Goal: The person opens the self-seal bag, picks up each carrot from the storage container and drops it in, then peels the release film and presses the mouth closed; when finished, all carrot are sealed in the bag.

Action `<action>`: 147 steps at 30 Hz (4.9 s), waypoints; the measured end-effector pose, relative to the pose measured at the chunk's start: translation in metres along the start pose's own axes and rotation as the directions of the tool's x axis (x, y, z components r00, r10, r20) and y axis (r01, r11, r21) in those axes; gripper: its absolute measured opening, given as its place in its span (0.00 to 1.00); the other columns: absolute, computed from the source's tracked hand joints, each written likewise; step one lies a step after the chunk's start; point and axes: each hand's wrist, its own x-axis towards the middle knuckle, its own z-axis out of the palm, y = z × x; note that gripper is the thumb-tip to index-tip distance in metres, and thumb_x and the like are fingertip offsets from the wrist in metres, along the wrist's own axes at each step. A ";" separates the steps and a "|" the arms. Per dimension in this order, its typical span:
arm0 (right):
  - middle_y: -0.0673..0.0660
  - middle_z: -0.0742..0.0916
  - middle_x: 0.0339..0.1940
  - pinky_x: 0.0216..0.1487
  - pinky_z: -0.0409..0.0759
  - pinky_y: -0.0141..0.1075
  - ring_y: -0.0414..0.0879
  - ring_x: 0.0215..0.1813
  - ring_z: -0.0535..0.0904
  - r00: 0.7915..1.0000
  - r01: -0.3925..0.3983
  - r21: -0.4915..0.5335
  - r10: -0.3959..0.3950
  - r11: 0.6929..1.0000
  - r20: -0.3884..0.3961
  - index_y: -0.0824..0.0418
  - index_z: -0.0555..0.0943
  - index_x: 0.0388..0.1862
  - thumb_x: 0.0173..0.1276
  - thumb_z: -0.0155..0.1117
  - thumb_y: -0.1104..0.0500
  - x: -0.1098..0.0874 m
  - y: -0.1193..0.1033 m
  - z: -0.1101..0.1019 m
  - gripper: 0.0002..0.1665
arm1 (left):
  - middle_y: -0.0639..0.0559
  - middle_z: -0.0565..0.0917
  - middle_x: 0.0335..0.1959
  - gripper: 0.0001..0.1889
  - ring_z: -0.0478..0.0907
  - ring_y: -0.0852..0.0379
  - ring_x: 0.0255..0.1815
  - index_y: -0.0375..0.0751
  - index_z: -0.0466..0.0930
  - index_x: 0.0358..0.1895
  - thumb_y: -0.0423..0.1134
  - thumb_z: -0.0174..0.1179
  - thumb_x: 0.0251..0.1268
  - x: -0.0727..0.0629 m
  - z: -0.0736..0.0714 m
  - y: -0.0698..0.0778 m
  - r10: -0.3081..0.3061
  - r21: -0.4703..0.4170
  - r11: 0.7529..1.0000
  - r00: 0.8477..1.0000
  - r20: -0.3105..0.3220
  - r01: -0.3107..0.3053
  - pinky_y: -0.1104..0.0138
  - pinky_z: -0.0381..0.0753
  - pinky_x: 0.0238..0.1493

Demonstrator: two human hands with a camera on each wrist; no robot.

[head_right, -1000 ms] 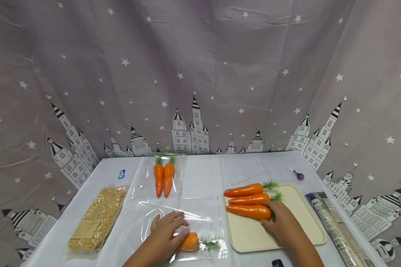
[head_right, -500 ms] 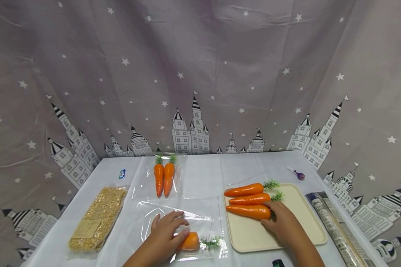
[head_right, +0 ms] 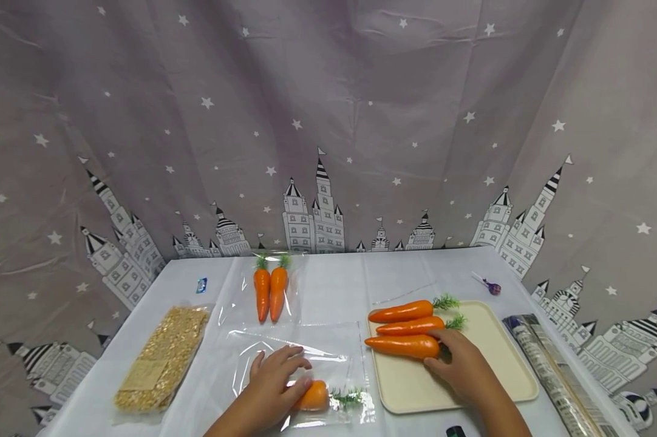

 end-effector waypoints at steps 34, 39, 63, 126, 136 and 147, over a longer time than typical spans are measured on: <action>0.44 0.88 0.60 0.66 0.79 0.57 0.50 0.64 0.83 0.972 0.233 0.032 -0.233 0.972 -0.007 0.50 0.84 0.64 0.60 0.82 0.53 -0.005 -0.040 0.002 0.32 | 0.49 0.80 0.67 0.10 0.71 0.41 0.73 0.61 0.81 0.49 0.57 0.62 0.73 0.001 0.003 0.001 -0.012 0.011 1.000 1.000 -0.023 0.012 0.22 0.49 0.70; 0.41 0.87 0.63 0.68 0.79 0.58 0.48 0.66 0.82 0.981 0.174 0.060 -0.178 0.983 0.080 0.45 0.83 0.66 0.62 0.81 0.51 -0.003 -0.051 0.005 0.33 | 0.49 0.79 0.68 0.11 0.70 0.40 0.74 0.62 0.81 0.50 0.59 0.60 0.74 0.000 0.002 0.001 -0.025 0.011 1.000 1.000 -0.001 0.025 0.22 0.48 0.71; 0.49 0.86 0.64 0.70 0.77 0.55 0.48 0.66 0.82 0.952 0.275 0.051 -0.280 0.960 0.127 0.52 0.84 0.65 0.64 0.78 0.50 0.000 -0.081 0.030 0.30 | 0.49 0.79 0.68 0.12 0.69 0.42 0.74 0.63 0.81 0.51 0.60 0.60 0.73 0.000 0.002 0.001 -0.036 -0.004 0.999 0.999 0.031 0.036 0.23 0.46 0.72; 0.40 0.86 0.50 0.57 0.85 0.43 0.32 0.48 0.80 0.954 0.242 0.042 -0.246 0.969 0.173 0.51 0.85 0.62 0.64 0.76 0.39 -0.004 -0.138 0.069 0.31 | 0.60 0.84 0.57 0.16 0.77 0.50 0.64 0.59 0.83 0.56 0.60 0.60 0.74 -0.002 0.003 0.003 0.031 0.015 0.999 0.999 -0.026 -0.031 0.26 0.53 0.70; 0.43 0.88 0.54 0.61 0.85 0.48 0.36 0.50 0.81 0.962 0.160 0.045 -0.166 0.986 0.218 0.50 0.84 0.63 0.63 0.76 0.36 -0.004 -0.146 0.074 0.34 | 0.60 0.84 0.57 0.19 0.77 0.49 0.64 0.59 0.82 0.57 0.63 0.58 0.74 0.001 0.003 0.003 -0.007 -0.005 1.000 1.000 0.010 0.007 0.25 0.50 0.71; 0.47 0.88 0.51 0.61 0.84 0.51 0.41 0.49 0.83 0.963 0.117 0.105 -0.139 0.988 0.230 0.53 0.80 0.62 0.63 0.78 0.40 -0.003 -0.146 0.079 0.34 | 0.60 0.85 0.55 0.17 0.78 0.48 0.62 0.59 0.83 0.55 0.61 0.60 0.74 0.000 0.003 0.002 0.026 0.028 0.999 1.000 -0.015 -0.026 0.24 0.55 0.68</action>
